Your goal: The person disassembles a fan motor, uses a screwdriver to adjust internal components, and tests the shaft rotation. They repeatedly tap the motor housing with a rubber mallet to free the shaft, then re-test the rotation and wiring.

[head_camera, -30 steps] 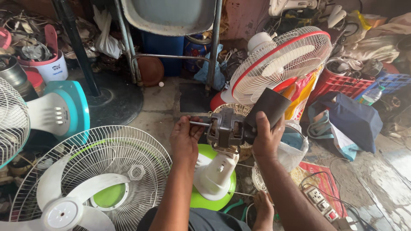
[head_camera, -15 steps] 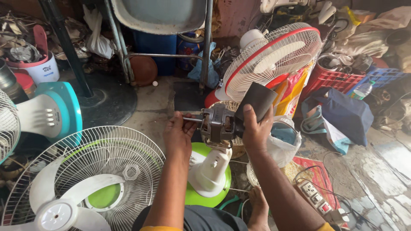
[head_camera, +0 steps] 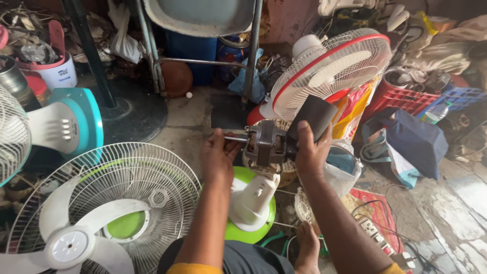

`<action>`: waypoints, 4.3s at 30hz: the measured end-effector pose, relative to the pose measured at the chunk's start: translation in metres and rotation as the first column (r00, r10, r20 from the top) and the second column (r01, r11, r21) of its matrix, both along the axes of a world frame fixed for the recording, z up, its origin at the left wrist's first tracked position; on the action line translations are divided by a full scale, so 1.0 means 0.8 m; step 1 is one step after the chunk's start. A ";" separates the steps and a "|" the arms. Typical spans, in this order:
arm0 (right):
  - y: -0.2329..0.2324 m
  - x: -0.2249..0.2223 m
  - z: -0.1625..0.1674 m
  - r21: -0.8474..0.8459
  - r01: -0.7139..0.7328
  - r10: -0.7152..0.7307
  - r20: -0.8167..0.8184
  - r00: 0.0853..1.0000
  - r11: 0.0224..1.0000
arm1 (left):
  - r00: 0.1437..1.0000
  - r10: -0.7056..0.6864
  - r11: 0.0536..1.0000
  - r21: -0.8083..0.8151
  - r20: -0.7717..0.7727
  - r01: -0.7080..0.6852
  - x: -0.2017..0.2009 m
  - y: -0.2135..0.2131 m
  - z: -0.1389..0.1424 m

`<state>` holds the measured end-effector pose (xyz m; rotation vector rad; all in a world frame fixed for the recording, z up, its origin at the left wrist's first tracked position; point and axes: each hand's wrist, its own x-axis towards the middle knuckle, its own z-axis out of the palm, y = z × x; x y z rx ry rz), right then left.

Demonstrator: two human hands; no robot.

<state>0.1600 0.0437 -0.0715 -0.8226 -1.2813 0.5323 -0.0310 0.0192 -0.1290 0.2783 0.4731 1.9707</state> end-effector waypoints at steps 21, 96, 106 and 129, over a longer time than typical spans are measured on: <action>-0.004 0.001 0.001 -0.064 -0.064 0.061 -0.041 0.997 0.996 | 0.975 -0.126 0.980 0.178 0.183 0.093 0.008 -0.002 -0.026; 0.047 0.042 0.109 -0.403 -0.381 0.372 -0.104 0.922 0.832 | 0.818 -0.493 0.848 0.046 -0.296 0.528 -0.016 0.011 0.056; -0.068 0.073 -0.077 -0.368 -0.569 0.277 -0.604 0.748 0.736 | -0.014 -0.802 0.305 -0.429 -0.598 0.850 -0.044 0.119 0.078; -0.147 0.065 -0.109 -0.671 -0.102 -0.140 -0.297 0.945 0.735 | -0.303 -0.688 0.617 -0.751 -0.659 0.235 -0.024 0.128 0.110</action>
